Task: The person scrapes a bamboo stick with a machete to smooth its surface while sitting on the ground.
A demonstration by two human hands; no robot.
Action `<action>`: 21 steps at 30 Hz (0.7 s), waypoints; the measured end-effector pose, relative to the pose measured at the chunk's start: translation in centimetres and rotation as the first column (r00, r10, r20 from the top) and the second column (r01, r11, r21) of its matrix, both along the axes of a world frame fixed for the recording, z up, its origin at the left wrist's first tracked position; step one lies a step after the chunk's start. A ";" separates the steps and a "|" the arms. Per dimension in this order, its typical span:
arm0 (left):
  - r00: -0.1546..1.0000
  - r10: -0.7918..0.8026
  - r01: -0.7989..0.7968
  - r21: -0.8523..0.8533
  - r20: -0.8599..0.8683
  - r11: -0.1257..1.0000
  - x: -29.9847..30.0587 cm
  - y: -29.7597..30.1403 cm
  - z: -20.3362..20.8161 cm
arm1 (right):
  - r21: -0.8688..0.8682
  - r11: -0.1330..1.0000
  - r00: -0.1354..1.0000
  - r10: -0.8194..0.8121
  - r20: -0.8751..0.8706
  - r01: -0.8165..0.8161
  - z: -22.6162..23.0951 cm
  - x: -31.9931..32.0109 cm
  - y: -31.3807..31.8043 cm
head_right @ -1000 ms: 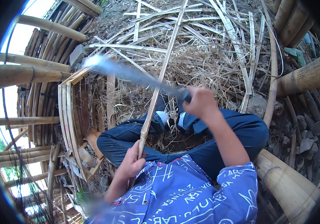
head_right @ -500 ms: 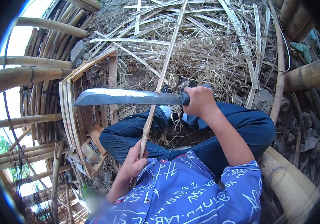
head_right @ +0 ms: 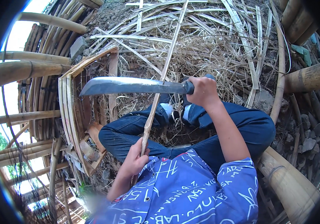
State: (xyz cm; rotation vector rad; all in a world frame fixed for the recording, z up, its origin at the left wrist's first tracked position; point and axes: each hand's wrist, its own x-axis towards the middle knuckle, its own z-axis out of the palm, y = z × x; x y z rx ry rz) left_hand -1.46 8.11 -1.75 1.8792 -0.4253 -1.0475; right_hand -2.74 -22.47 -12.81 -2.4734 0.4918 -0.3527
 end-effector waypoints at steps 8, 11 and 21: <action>0.958 -0.160 0.153 -0.046 -0.237 0.987 -1.3 1.8 -1.4 | 0.027 0.888 0.879 -0.449 -0.161 0.459 -1.1 -2.3 -8.7; 0.916 -0.173 0.172 -0.034 -0.362 0.985 0.8 0.9 -0.5 | 0.002 0.952 0.943 -0.304 -0.132 0.307 0.6 -1.0 -4.4; 0.988 0.035 -0.014 0.141 -0.151 0.990 -1.7 1.8 -1.4 | 0.132 0.940 0.930 0.332 -0.160 -0.313 2.1 -3.3 7.9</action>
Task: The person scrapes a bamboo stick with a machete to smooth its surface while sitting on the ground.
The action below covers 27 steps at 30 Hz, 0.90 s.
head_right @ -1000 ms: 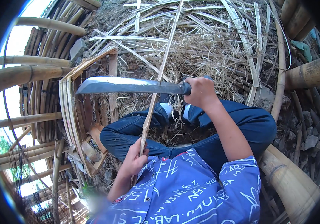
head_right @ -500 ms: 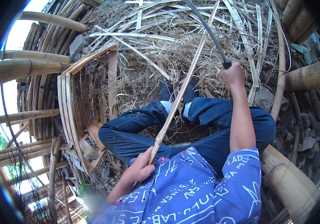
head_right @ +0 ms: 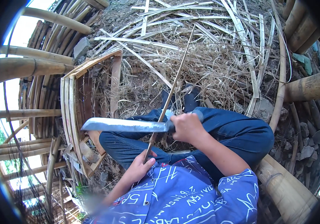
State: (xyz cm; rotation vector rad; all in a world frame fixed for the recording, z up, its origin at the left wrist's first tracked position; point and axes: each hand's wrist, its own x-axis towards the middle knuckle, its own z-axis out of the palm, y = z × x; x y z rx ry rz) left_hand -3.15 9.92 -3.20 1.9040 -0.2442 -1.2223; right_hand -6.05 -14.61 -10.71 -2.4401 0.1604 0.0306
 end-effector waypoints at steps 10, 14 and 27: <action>0.987 -0.160 0.160 0.057 -0.003 0.985 0.2 0.0 1.9 | -0.070 0.995 0.991 -0.076 -0.107 0.068 -0.2 -0.4 -1.5; 0.983 -0.182 0.179 0.117 0.019 0.977 -0.1 -0.4 2.7 | -0.111 0.989 0.985 -0.116 -0.126 0.102 -1.0 -0.3 -2.4; 0.974 -0.210 0.199 0.120 0.089 0.973 0.2 -0.6 2.8 | 0.058 0.949 0.941 -0.296 -0.161 0.309 -0.3 0.2 -4.6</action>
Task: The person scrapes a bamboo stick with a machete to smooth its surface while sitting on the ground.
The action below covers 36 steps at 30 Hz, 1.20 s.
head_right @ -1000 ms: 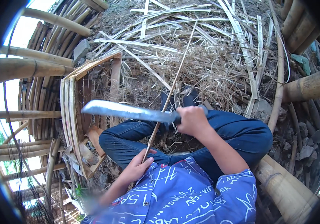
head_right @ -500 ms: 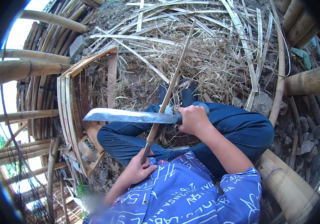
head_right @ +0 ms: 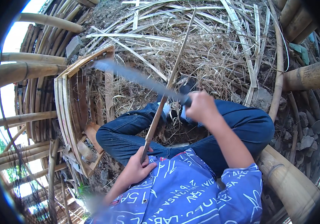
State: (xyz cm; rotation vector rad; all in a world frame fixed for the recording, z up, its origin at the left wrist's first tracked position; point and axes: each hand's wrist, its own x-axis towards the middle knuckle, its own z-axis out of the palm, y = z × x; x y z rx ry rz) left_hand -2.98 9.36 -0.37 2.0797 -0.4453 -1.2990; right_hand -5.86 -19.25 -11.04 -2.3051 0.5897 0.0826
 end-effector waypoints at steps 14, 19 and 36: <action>0.996 -0.063 0.056 0.102 0.061 0.993 -0.9 0.6 0.5 | -0.171 0.976 0.983 0.109 -0.147 -0.134 -1.4 -0.9 -0.7; 0.997 -0.026 0.018 0.096 0.077 0.995 -0.5 0.5 1.2 | -0.164 0.983 0.993 0.073 -0.092 -0.087 -2.7 0.4 -0.7; 0.988 -0.150 0.149 0.052 0.021 0.987 -1.3 2.6 0.1 | -0.418 0.893 0.919 -0.293 -0.264 0.165 -3.2 1.8 -11.3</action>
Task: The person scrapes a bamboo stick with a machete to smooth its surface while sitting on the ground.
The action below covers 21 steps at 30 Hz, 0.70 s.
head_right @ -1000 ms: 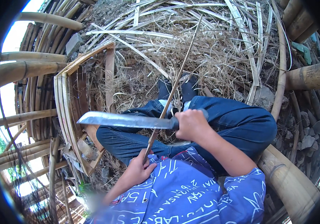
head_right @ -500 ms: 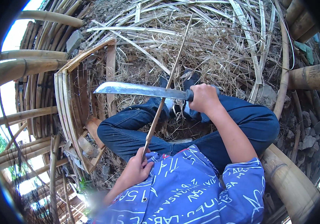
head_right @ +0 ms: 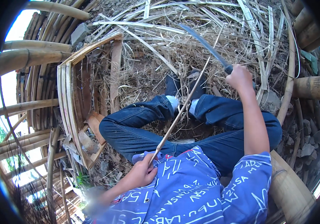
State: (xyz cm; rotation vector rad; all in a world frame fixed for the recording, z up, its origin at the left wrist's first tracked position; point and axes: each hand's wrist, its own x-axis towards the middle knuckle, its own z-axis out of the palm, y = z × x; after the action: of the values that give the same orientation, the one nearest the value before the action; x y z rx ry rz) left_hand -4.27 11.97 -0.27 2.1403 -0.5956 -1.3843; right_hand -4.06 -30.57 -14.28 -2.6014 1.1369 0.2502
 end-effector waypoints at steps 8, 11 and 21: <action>0.988 0.150 -0.151 -0.026 -0.039 0.988 1.9 0.2 -3.2 | 0.359 0.910 0.928 0.067 0.366 -0.207 3.4 -1.9 11.1; 0.978 0.201 -0.193 -0.129 0.057 0.973 1.7 0.6 -5.2 | 0.410 0.848 0.898 0.156 0.410 -0.335 3.8 -3.9 16.1; 0.968 0.251 -0.251 0.003 -0.009 0.968 0.2 2.5 -7.3 | 0.307 0.834 0.886 0.401 0.232 -0.458 0.4 -4.2 18.7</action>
State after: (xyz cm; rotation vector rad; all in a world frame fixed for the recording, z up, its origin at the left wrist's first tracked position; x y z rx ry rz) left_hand -4.07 14.47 -7.59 2.1247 -0.3050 -1.2550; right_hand -8.28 -11.89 -13.87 -2.4576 0.3859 0.3038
